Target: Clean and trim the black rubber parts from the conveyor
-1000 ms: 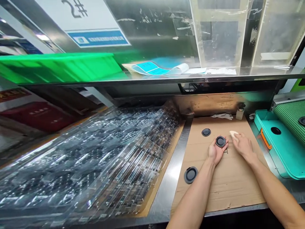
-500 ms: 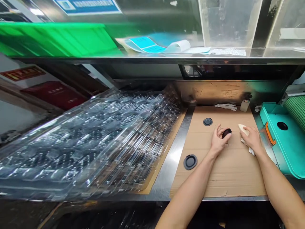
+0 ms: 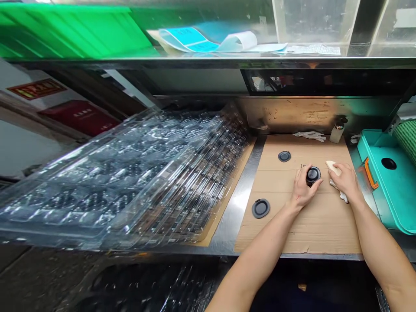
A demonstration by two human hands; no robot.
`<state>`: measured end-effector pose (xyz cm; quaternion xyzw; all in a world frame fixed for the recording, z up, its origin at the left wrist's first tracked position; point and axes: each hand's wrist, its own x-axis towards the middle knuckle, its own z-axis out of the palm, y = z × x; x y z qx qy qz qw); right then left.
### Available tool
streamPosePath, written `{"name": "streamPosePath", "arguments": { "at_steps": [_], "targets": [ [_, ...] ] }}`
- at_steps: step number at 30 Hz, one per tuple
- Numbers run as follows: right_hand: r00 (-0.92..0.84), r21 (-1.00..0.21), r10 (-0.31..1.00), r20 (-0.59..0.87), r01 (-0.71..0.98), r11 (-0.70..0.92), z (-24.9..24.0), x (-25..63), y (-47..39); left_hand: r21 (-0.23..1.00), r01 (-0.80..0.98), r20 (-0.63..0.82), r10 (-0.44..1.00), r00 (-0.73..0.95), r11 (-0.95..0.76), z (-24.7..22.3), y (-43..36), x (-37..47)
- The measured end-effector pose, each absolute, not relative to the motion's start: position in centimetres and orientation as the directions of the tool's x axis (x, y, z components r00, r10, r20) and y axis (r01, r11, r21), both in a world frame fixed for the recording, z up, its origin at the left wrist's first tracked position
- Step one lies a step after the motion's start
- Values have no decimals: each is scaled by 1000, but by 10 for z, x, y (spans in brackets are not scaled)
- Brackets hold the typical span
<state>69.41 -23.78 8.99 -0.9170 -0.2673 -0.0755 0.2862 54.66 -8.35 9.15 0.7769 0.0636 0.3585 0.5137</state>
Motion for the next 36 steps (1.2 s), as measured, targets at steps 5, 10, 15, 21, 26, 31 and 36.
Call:
{"name": "streamPosePath", "arguments": {
  "at_steps": [5, 10, 15, 21, 26, 31, 36],
  "targets": [
    [871, -514, 359, 337, 489, -705, 83, 706, -240, 867, -334, 483, 461, 744, -369, 109, -92, 545],
    [890, -532, 319, 325, 451, -717, 79, 714, -239, 965, -194, 259, 518, 815, -178, 116, -74, 528],
    [891, -543, 318, 324, 451, -709, 74, 710, -237, 956, 34, 142, 564, 813, -290, 115, 2, 531],
    [885, -537, 338, 322, 464, -704, 66, 708, -231, 794, 412, -13, 664, 747, -448, 131, 66, 588],
    [899, -571, 322, 297, 438, -695, 67, 695, -224, 575, 526, 2, 644, 765, -626, 135, 71, 591],
    [925, -610, 294, 240, 379, -695, 68, 685, -214, 266, 507, 129, 552, 824, -820, 155, 61, 609],
    [933, -624, 297, 202, 356, -695, 67, 683, -213, 263, -147, 408, -28, 912, -954, 213, -73, 680]
  ]
}}
